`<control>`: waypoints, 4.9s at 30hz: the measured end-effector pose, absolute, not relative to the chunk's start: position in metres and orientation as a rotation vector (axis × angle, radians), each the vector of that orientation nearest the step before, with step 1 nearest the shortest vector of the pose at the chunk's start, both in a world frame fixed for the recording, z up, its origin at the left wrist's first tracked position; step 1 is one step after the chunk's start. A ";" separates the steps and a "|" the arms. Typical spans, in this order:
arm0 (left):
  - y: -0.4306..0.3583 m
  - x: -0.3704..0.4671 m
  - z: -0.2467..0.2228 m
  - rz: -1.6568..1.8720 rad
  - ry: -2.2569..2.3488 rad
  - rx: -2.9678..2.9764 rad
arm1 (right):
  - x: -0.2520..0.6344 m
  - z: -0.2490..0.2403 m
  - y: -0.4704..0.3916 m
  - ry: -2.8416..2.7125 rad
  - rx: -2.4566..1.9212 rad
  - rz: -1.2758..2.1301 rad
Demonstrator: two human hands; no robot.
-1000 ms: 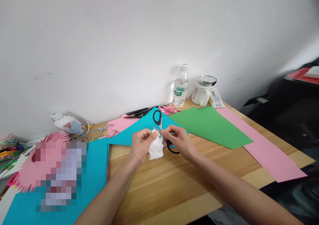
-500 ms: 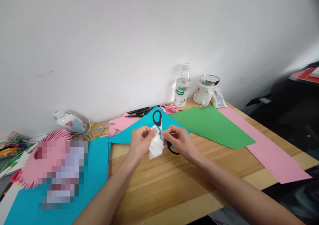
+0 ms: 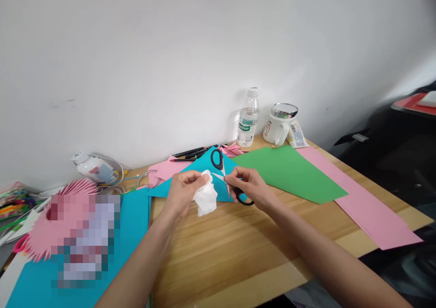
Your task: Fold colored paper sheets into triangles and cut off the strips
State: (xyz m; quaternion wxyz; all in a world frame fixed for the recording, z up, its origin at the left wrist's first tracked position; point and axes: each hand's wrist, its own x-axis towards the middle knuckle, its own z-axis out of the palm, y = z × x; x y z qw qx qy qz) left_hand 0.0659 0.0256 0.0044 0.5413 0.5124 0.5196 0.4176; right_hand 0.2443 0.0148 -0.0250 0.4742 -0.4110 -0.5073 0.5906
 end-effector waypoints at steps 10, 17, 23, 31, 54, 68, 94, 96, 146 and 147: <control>0.017 0.079 -0.003 1.023 1.267 1.310 | 0.235 -0.031 0.009 -1.260 -0.985 1.375; 0.013 0.086 -0.009 1.109 1.231 1.210 | 0.229 -0.036 0.006 -1.260 -1.016 1.333; 0.011 0.092 -0.008 1.192 1.186 0.978 | 0.226 -0.038 0.004 -1.112 -1.005 1.370; 0.007 0.097 -0.018 1.216 1.176 0.915 | 0.221 -0.039 0.001 -1.084 -1.060 1.331; 0.021 0.087 -0.010 1.230 1.330 1.063 | 0.229 -0.039 0.006 -1.153 -1.005 1.393; 0.035 0.062 0.005 1.296 1.299 1.175 | 0.233 -0.028 0.004 -1.025 -0.903 1.449; 0.018 0.076 0.001 0.906 1.252 1.297 | 0.231 -0.036 0.006 -1.273 -0.960 1.388; 0.019 0.074 0.002 0.874 1.251 1.333 | 0.234 -0.034 0.007 -1.278 -0.937 1.432; 0.008 0.089 -0.009 1.199 1.441 1.351 | 0.221 -0.041 -0.002 -1.349 -1.065 1.064; 0.008 0.089 -0.008 1.189 1.443 1.362 | 0.221 -0.041 -0.002 -1.343 -1.059 1.076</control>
